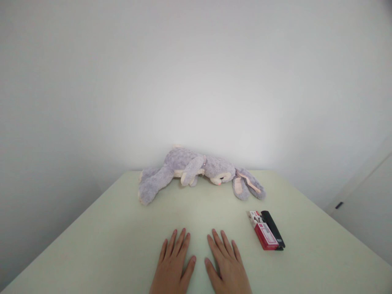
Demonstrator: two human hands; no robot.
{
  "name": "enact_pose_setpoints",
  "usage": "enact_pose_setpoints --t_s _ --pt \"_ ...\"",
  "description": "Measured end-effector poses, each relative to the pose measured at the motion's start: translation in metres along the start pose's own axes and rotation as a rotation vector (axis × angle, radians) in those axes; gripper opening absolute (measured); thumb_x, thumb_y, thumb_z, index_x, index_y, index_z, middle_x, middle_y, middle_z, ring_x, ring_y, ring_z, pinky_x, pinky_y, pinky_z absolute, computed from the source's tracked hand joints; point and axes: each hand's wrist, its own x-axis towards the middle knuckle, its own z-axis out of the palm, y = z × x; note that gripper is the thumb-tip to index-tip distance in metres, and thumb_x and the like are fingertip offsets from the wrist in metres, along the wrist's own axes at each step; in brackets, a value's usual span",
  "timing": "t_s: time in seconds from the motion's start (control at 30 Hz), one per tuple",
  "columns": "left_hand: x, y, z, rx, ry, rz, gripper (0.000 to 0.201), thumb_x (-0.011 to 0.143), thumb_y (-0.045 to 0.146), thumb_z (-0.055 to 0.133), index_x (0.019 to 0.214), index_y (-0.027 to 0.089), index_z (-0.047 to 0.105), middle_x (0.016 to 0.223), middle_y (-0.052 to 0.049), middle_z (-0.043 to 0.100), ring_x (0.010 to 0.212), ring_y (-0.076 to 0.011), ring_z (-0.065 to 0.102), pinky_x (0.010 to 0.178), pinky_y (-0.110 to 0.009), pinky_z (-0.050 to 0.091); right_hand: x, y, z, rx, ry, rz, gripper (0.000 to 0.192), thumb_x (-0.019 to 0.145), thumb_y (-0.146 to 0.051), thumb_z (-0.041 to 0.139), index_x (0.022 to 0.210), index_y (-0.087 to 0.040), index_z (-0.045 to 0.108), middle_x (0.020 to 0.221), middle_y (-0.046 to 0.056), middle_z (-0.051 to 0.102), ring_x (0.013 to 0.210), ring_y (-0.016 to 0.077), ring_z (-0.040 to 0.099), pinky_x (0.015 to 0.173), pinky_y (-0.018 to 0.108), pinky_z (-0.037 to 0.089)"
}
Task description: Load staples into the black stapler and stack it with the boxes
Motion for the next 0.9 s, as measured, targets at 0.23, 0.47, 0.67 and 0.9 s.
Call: enact_pose_setpoints --t_s 0.23,0.47,0.67,0.9 --pt "0.001 0.003 -0.004 -0.023 0.006 -0.018 0.059 0.104 0.05 0.037 0.159 0.035 0.021 0.166 0.003 0.025 0.155 -0.0282 0.024 0.123 -0.056 0.032 -0.001 -0.003 -0.006 0.0 0.026 0.014 0.058 0.104 -0.052 0.038 0.159 -0.037 0.028 0.165 -0.006 0.022 0.154 0.031 0.023 0.122 0.061 0.032" --pt "0.001 0.0 -0.001 -0.025 0.01 -0.003 0.059 0.104 0.05 0.038 0.159 0.035 0.023 0.166 0.003 0.025 0.154 -0.0286 0.026 0.122 -0.056 0.034 0.001 0.001 0.003 -0.021 0.019 0.002 0.06 0.103 -0.052 0.039 0.159 -0.036 0.027 0.164 -0.004 0.022 0.153 0.0328 0.025 0.121 0.062 0.032" --pt "0.0 0.001 -0.002 -0.016 -0.004 -0.015 0.059 0.104 0.051 0.036 0.159 0.035 0.022 0.167 0.004 0.023 0.155 -0.028 0.024 0.123 -0.056 0.032 -0.001 0.002 0.005 -0.012 0.005 -0.007 0.06 0.104 -0.053 0.035 0.16 -0.035 0.022 0.165 -0.004 0.019 0.153 0.0328 0.022 0.121 0.064 0.03" --pt "0.001 -0.001 0.001 0.017 -0.008 -0.004 0.058 0.104 0.051 0.035 0.159 0.036 0.023 0.166 0.005 0.024 0.154 -0.0291 0.027 0.122 -0.057 0.035 0.003 0.0 0.002 0.001 -0.014 0.013 0.062 0.103 -0.052 0.038 0.16 -0.034 0.022 0.164 -0.004 0.019 0.153 0.0334 0.022 0.121 0.064 0.031"
